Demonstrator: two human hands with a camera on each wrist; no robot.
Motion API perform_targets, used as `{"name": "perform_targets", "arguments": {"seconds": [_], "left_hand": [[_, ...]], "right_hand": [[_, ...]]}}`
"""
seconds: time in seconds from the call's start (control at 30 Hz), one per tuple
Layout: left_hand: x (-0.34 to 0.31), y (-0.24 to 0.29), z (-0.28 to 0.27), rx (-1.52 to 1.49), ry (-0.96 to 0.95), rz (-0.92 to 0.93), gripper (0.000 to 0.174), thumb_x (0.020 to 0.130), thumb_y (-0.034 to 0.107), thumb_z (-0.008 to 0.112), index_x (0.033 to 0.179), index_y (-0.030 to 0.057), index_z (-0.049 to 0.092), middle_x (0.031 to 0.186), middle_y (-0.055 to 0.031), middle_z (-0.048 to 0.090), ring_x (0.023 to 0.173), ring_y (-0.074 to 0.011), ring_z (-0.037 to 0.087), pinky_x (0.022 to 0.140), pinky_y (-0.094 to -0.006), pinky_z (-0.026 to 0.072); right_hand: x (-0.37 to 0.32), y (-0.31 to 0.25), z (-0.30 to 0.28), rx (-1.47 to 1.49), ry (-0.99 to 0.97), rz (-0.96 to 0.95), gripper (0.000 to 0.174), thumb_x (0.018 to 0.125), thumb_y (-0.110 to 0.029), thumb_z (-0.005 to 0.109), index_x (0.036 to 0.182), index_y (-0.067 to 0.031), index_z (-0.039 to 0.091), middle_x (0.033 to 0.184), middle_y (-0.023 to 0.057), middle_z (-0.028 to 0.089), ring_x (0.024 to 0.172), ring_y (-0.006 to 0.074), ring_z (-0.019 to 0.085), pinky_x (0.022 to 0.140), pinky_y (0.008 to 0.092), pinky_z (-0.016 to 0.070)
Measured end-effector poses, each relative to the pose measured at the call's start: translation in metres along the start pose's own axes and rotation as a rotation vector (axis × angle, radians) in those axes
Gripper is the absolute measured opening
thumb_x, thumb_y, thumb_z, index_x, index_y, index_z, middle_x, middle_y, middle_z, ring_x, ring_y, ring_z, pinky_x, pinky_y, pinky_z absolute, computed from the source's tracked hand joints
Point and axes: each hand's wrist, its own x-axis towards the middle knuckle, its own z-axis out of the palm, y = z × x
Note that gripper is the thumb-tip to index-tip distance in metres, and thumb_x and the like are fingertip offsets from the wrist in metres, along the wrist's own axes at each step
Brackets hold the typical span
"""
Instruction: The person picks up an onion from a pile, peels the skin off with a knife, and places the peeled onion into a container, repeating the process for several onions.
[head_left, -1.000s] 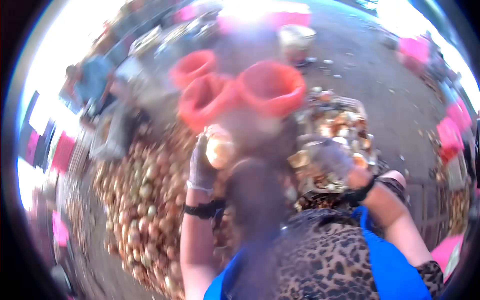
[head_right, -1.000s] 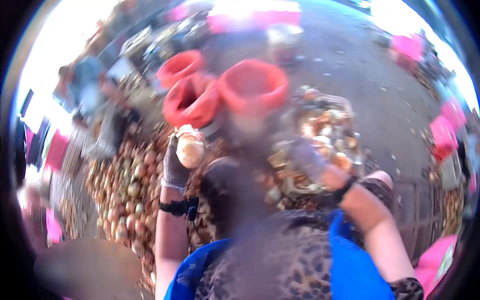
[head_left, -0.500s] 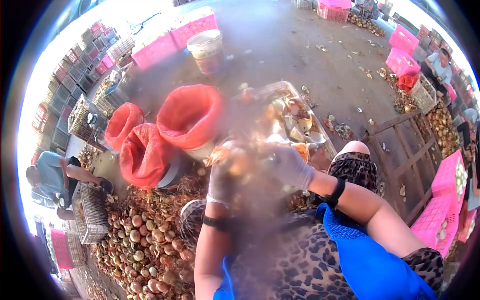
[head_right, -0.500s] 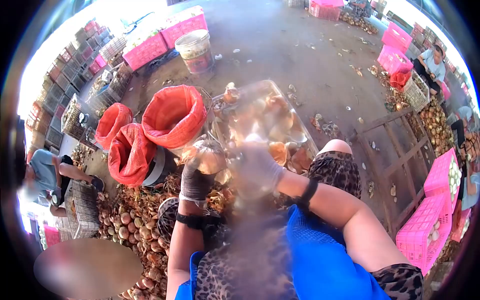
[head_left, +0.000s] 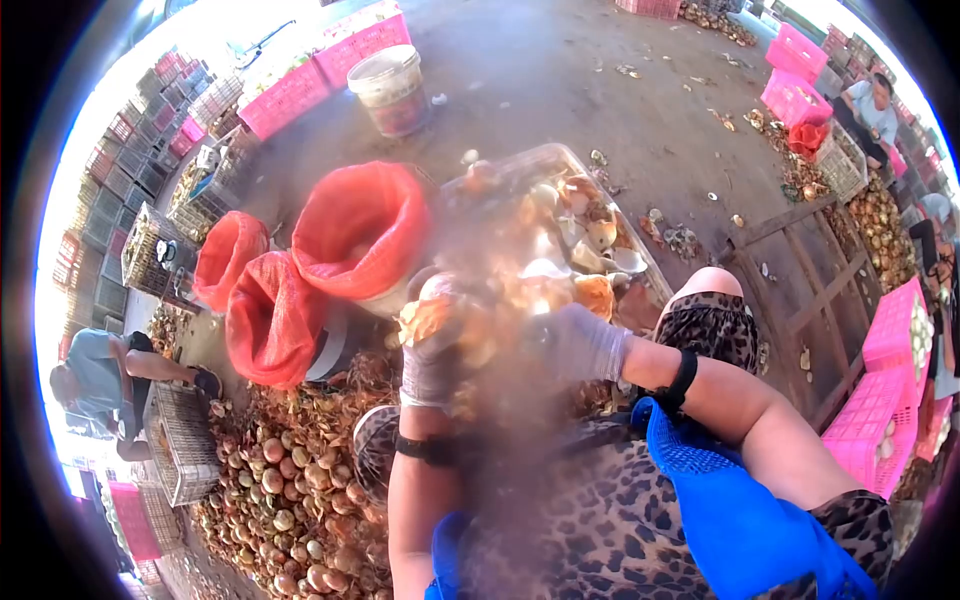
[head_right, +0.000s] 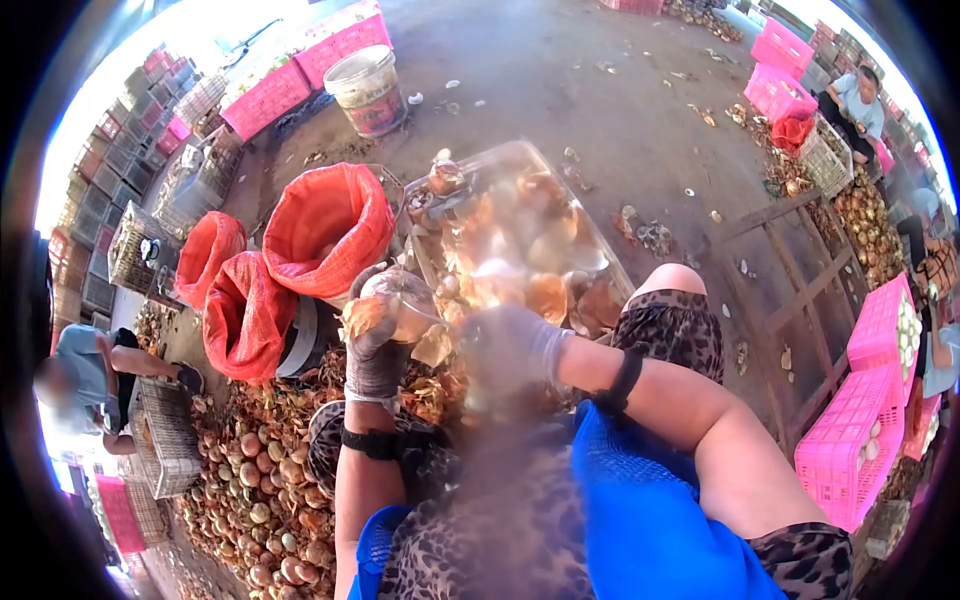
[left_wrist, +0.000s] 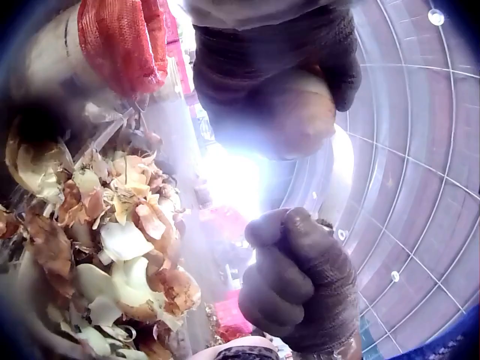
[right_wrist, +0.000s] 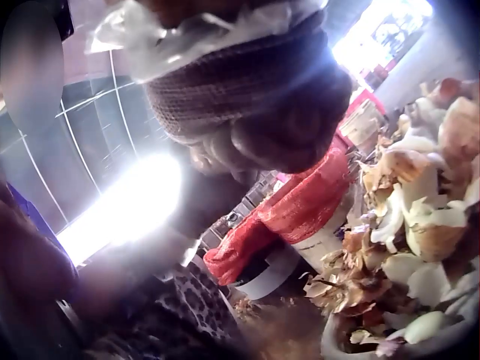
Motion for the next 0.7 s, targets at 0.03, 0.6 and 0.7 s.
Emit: {"name": "perform_targets", "arguments": {"seconds": [0.03, 0.6, 0.7], "left_hand": [[-0.002, 0.003, 0.002, 0.021, -0.006, 0.035, 0.067, 0.073, 0.026, 0.074, 0.126, 0.0008, 0.043, 0.114, -0.0101, 0.057, 0.103, -0.02, 0.057, 0.092, -0.0354, 0.048], [-0.009, -0.033, -0.016, -0.636, 0.085, -0.326, 0.053, 0.087, 0.047, 0.049, 0.11, -0.0012, 0.055, 0.1, -0.0118, 0.061, 0.093, -0.0243, 0.059, 0.081, -0.039, 0.0509], [-0.012, -0.04, -0.023, -0.373, 0.049, -0.247, 0.048, 0.091, 0.04, 0.046, 0.114, -0.0015, 0.054, 0.102, -0.0114, 0.062, 0.092, -0.0232, 0.059, 0.082, -0.0383, 0.0504]], "right_hand": [[0.0, 0.003, 0.0, -0.059, -0.071, 0.011, 0.028, 0.068, -0.03, 0.071, 0.088, -0.0108, 0.064, 0.086, 0.007, 0.064, 0.067, 0.0253, 0.064, 0.059, 0.0335, 0.0516], [0.017, -0.003, -0.026, -0.376, -0.103, 0.359, 0.017, 0.075, -0.016, 0.057, 0.076, -0.0005, 0.063, 0.06, 0.0169, 0.061, 0.056, 0.0302, 0.065, 0.048, 0.0402, 0.0502], [0.013, 0.0, -0.026, -0.395, -0.01, 0.324, 0.015, 0.076, -0.018, 0.058, 0.075, -0.004, 0.063, 0.059, 0.0115, 0.061, 0.05, 0.0267, 0.062, 0.046, 0.0386, 0.0484]]}}
